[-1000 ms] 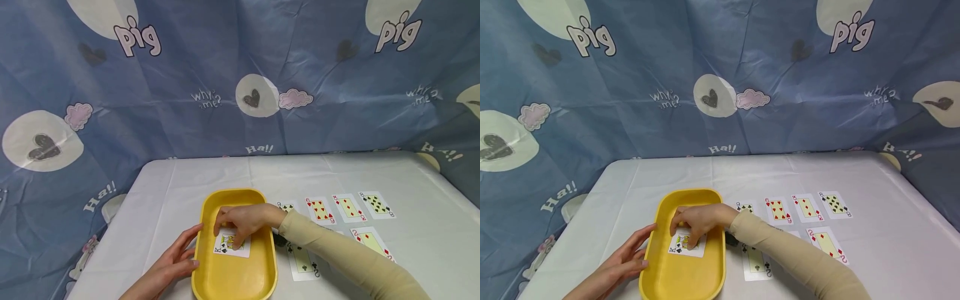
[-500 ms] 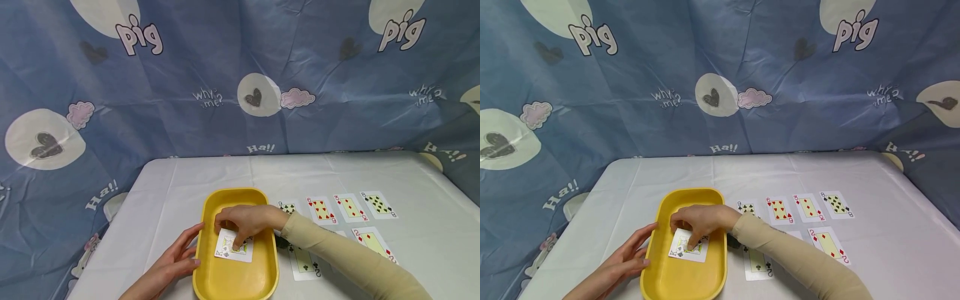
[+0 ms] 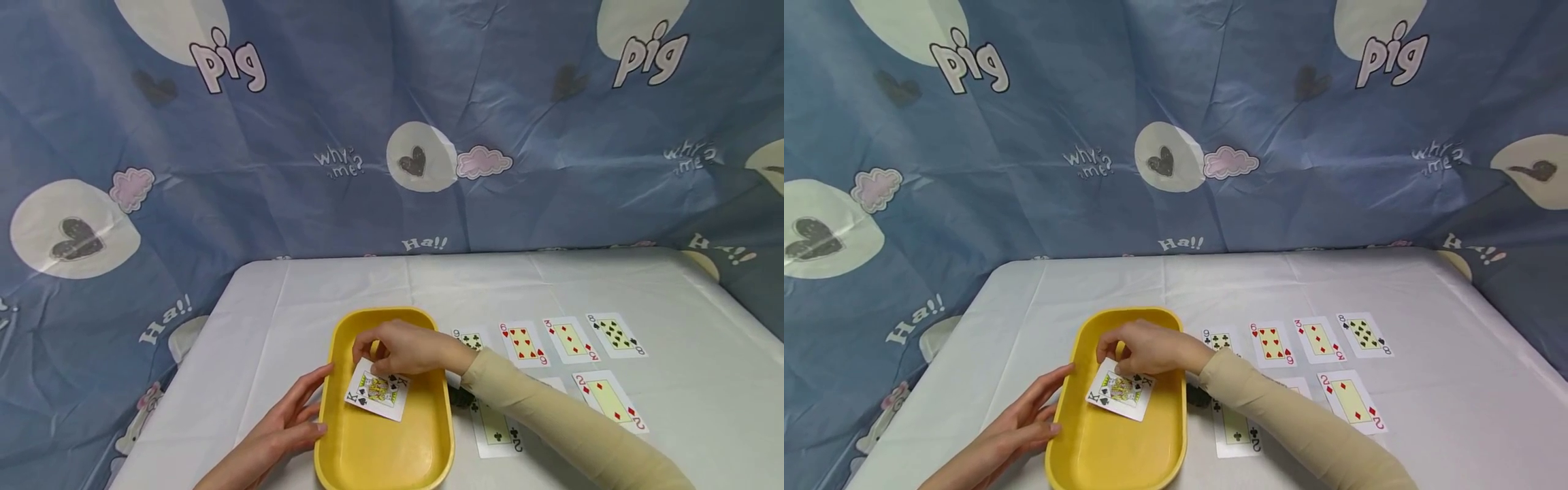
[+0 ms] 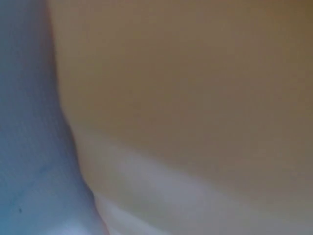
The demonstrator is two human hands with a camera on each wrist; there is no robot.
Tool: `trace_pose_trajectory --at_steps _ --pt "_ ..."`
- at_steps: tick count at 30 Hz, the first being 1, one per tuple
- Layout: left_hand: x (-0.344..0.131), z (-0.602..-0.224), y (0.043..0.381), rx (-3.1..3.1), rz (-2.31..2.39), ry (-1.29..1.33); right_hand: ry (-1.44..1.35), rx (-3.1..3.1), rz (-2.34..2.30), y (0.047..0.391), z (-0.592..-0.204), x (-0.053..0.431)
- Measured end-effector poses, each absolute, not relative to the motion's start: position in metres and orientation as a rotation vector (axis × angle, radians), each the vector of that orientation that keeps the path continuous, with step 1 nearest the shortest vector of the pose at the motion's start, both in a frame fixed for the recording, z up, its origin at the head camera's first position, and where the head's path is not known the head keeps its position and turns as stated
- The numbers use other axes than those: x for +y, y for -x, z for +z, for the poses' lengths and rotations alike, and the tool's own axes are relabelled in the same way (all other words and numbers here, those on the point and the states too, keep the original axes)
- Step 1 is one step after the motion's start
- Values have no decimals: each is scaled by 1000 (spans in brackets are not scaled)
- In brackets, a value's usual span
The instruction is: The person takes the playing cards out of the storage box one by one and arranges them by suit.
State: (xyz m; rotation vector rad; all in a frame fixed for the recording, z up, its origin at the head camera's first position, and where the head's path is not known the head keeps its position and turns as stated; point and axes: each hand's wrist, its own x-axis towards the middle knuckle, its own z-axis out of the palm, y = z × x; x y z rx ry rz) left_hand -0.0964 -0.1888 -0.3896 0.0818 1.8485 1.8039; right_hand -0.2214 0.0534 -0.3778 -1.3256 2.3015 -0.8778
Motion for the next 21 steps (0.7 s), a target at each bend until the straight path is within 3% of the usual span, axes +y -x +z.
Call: trace_pose_trajectory --at_steps 21 --pt "-189 -392 97 1826 1826 -78 1126 2284 -1316 224 -377 57"
